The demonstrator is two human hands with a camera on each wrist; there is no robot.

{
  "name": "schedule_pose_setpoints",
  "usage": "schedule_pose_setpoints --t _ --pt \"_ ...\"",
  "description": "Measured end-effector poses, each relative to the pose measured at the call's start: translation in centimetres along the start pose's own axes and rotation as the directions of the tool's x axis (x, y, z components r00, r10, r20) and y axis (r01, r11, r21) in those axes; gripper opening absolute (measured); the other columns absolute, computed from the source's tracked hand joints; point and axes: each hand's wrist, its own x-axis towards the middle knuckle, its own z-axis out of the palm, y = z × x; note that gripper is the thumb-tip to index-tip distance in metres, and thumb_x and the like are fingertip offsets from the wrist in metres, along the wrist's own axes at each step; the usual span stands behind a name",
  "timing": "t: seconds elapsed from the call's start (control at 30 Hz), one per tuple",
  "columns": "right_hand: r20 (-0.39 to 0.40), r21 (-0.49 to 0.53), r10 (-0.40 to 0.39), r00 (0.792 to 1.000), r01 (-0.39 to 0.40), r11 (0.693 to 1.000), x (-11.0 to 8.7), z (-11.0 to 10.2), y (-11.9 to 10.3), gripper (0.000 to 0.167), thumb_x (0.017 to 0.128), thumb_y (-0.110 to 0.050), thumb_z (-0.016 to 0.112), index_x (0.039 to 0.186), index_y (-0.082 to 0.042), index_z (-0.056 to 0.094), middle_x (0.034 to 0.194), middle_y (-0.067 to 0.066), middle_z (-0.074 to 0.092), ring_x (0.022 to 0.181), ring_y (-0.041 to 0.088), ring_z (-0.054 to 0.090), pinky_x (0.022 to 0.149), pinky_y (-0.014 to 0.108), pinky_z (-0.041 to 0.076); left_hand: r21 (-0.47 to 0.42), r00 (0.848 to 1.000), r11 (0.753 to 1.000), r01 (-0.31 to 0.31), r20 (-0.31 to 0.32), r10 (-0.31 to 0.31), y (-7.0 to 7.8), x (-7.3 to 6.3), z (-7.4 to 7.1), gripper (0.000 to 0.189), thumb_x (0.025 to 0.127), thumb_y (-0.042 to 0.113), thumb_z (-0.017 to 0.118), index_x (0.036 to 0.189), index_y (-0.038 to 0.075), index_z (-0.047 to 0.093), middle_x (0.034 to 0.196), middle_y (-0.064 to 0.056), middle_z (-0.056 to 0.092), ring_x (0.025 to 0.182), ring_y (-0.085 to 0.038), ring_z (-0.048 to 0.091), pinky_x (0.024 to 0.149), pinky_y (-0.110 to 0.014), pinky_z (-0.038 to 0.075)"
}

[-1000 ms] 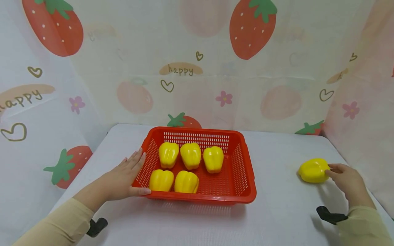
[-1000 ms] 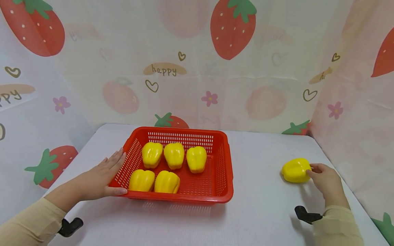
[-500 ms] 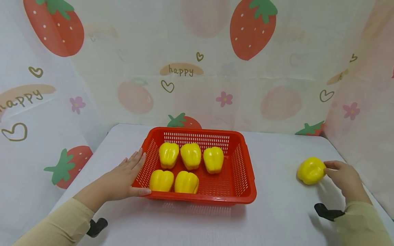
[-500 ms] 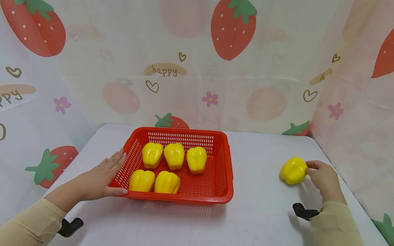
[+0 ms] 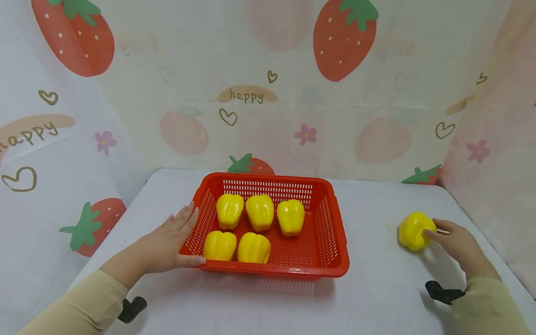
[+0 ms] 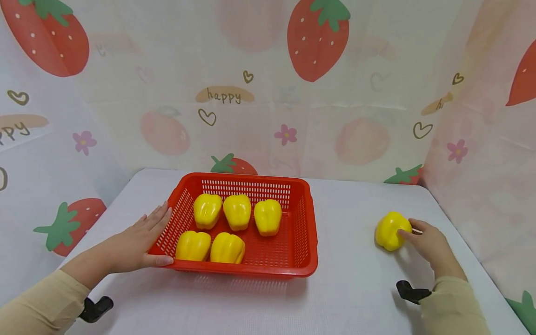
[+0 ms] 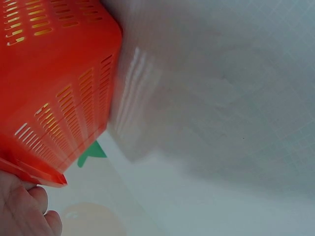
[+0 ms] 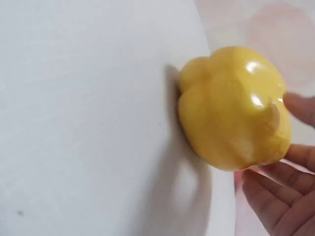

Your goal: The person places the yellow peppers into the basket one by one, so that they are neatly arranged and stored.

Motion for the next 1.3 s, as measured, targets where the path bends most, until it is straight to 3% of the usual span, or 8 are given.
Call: schedule_pose_setpoints --t 0.13,0.4,0.73,1.3 --pt "0.000 -0.041 -0.103 0.995 0.103 0.994 0.1 0.8 -0.2 0.105 0.082 -0.060 0.054 0.142 0.006 0.001 0.141 0.038 0.007 0.122 0.056 0.021 0.093 0.066 0.028 -0.003 1.000 1.000 0.001 0.003 -0.001 0.0 0.0 -0.1 0.118 0.065 0.079 0.050 0.146 0.004 0.009 0.153 -0.016 0.005 0.139 -0.034 0.008 0.108 -0.054 0.013" --pt "-0.030 -0.091 -0.255 0.966 0.251 0.964 0.7 1.8 -0.3 0.108 0.078 -0.044 0.069 0.139 0.014 0.000 0.137 0.042 0.013 0.121 0.057 0.019 0.097 0.068 0.017 0.012 1.000 1.000 -0.001 -0.003 0.001 -0.2 0.2 0.1 0.119 0.064 0.080 0.048 0.147 0.004 0.009 0.153 -0.015 0.005 0.139 -0.033 0.008 0.108 -0.053 0.014" --pt "-0.052 -0.074 -0.260 0.964 0.256 0.964 0.8 2.3 0.3 0.117 0.071 -0.038 0.076 0.140 0.009 -0.007 0.136 0.043 0.007 0.124 0.058 0.010 0.098 0.069 0.010 0.013 1.000 1.000 -0.007 -0.007 0.007 -0.3 0.2 0.1 0.119 0.065 0.081 0.047 0.147 0.004 0.009 0.153 -0.016 0.005 0.139 -0.033 0.008 0.108 -0.053 0.014" --pt "-0.055 -0.169 -0.234 0.971 0.222 0.960 0.7 2.0 0.0 0.114 0.072 -0.045 0.074 0.137 0.017 0.003 0.133 0.043 0.018 0.118 0.055 0.025 0.094 0.066 0.024 0.008 1.000 1.000 -0.006 0.006 0.006 -0.2 0.1 0.0 0.119 0.065 0.081 0.048 0.146 0.003 0.008 0.153 -0.016 0.005 0.139 -0.033 0.008 0.108 -0.053 0.013"
